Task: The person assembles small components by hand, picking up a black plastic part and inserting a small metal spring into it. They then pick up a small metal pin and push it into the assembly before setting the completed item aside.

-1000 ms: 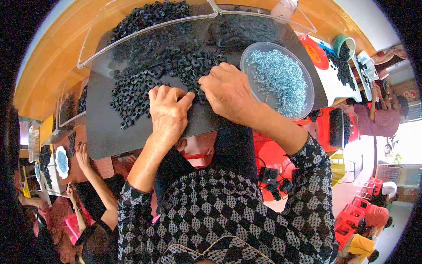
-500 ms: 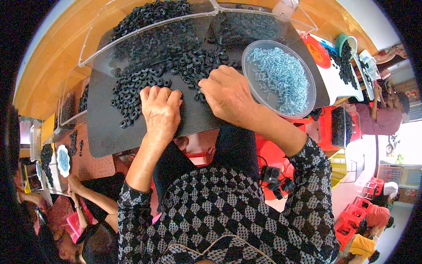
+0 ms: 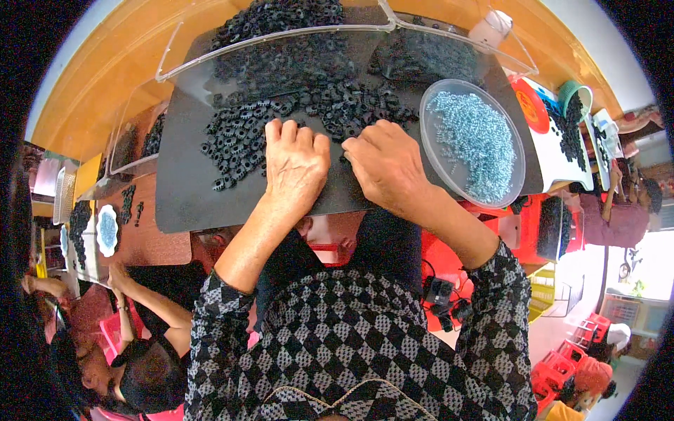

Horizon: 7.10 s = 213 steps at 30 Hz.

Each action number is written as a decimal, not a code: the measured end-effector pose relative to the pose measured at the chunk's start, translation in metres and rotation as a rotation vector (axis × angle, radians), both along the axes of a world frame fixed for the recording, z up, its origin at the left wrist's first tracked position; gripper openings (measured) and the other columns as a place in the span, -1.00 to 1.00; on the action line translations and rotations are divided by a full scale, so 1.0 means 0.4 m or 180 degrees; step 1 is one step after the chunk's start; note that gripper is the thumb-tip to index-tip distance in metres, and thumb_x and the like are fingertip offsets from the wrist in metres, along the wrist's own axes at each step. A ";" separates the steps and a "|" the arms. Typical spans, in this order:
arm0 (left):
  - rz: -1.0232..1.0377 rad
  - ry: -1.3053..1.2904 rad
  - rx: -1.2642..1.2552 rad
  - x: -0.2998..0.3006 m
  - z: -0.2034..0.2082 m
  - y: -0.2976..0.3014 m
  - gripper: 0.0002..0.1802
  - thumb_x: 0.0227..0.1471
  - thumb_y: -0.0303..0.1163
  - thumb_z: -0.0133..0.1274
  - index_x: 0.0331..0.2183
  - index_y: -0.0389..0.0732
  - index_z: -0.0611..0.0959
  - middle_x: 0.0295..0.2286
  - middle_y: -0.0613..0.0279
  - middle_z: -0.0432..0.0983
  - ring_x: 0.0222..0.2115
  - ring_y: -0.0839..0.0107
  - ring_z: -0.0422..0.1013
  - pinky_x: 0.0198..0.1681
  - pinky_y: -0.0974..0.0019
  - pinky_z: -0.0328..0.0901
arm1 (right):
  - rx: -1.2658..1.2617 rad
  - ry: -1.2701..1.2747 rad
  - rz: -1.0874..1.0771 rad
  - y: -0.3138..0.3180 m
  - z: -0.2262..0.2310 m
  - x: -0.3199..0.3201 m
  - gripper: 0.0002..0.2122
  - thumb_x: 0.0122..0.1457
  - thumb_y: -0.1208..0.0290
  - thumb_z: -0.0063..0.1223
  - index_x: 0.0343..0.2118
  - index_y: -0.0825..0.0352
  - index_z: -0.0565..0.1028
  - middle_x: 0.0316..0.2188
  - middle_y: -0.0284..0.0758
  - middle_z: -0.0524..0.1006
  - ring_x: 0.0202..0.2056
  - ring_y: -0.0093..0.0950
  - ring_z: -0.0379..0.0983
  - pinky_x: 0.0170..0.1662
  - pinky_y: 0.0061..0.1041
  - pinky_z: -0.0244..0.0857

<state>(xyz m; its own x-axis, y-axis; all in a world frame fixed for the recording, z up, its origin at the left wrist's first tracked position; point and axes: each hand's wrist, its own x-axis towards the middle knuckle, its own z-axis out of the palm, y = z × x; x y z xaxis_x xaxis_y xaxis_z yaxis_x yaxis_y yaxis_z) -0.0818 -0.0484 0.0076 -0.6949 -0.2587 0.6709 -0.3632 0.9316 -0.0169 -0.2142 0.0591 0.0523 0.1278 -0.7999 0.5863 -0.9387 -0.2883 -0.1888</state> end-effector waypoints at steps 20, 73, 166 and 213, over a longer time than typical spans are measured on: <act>-0.0856 0.2820 0.5617 0.121 0.044 0.092 -0.76 -0.09 -0.67 0.11 -0.26 -0.40 0.59 -0.38 0.24 0.53 -0.39 0.55 0.43 -0.25 0.52 0.34 | -0.0238 -0.1070 -0.0005 -0.012 -0.021 0.099 -0.83 -0.12 0.57 0.16 -0.40 0.40 0.48 -0.55 -0.27 0.44 -0.50 -0.30 0.34 -0.45 -0.37 0.23; -0.1355 0.2439 0.5854 0.144 0.022 0.137 -0.80 0.06 -0.52 0.04 -0.24 -0.41 0.53 -0.43 0.18 0.52 -0.53 0.58 0.40 -0.38 0.54 0.31 | 0.0456 -0.1018 0.0160 0.036 0.062 0.066 -0.88 -0.09 0.59 0.08 -0.43 0.34 0.44 -0.49 -0.26 0.42 -0.40 -0.24 0.36 -0.36 -0.32 0.26; -0.0956 0.2744 0.5767 0.152 -0.002 0.140 -0.78 0.04 -0.57 0.05 -0.21 -0.36 0.52 -0.41 0.16 0.54 -0.51 0.57 0.45 -0.39 0.55 0.35 | 0.0240 0.0835 -0.0359 -0.090 -0.027 0.016 -0.94 -0.18 0.53 0.08 -0.57 0.31 0.48 -0.49 -0.32 0.37 -0.37 -0.32 0.24 -0.31 -0.37 0.07; -0.0875 0.2851 0.4557 0.095 0.027 0.187 -0.82 0.02 -0.58 0.06 -0.27 -0.40 0.51 -0.38 0.18 0.48 -0.37 0.47 0.41 -0.25 0.40 0.36 | -0.0452 -0.0891 -0.0408 0.055 -0.035 0.115 -0.84 -0.15 0.48 0.09 -0.45 0.35 0.40 -0.55 -0.31 0.28 -0.45 -0.32 0.22 -0.36 -0.39 0.11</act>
<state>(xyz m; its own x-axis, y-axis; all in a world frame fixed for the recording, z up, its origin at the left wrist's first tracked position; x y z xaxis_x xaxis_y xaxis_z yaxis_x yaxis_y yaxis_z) -0.0436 0.0262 0.0184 -0.3829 -0.9012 0.2032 0.3680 0.0530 0.9283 -0.1684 0.0810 0.0385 -0.1502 -0.7070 0.6911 -0.8864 -0.2133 -0.4108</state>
